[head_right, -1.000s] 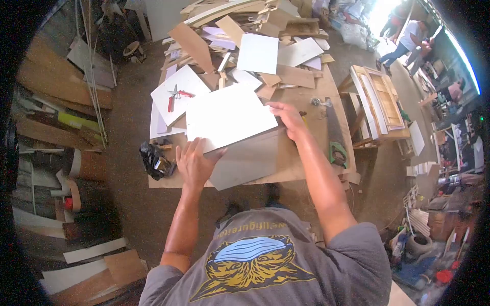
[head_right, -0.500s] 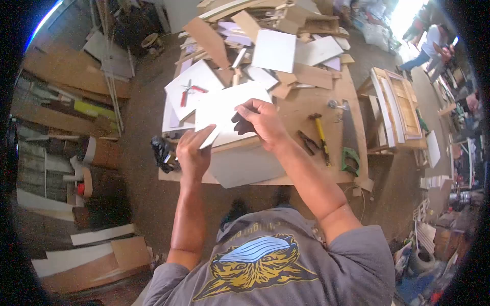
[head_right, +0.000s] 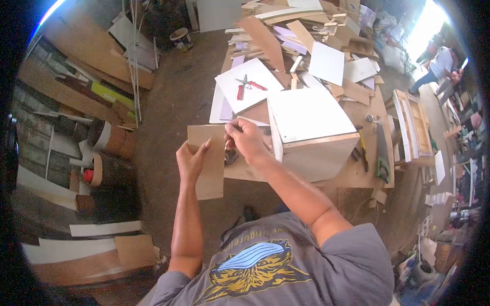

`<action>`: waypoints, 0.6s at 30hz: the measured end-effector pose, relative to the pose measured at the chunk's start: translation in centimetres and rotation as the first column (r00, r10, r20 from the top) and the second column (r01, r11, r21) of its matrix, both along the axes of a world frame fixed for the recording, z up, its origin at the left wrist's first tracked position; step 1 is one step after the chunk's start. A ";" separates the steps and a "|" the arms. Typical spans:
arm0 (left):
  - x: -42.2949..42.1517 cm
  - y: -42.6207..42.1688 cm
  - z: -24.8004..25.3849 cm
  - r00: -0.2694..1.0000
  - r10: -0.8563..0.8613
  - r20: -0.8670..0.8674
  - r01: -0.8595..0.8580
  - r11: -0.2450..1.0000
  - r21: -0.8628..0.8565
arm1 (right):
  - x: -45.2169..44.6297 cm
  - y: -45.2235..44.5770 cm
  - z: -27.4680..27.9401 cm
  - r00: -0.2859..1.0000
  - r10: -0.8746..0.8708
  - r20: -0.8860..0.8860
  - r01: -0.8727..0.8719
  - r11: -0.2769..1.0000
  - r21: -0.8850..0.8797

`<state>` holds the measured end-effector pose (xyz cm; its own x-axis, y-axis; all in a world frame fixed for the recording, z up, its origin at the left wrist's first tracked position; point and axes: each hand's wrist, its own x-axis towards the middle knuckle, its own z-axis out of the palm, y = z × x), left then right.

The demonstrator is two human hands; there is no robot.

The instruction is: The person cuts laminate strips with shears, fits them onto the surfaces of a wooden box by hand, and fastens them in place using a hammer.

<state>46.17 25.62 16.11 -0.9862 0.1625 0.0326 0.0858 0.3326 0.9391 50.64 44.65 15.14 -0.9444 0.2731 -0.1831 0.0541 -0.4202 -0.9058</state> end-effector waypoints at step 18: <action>-27.4 3.2 -9.3 0.981 -0.172 0.087 0.192 0.920 -0.342 | -28.4 8.2 -15.0 0.693 -0.535 0.484 -0.335 0.355 0.873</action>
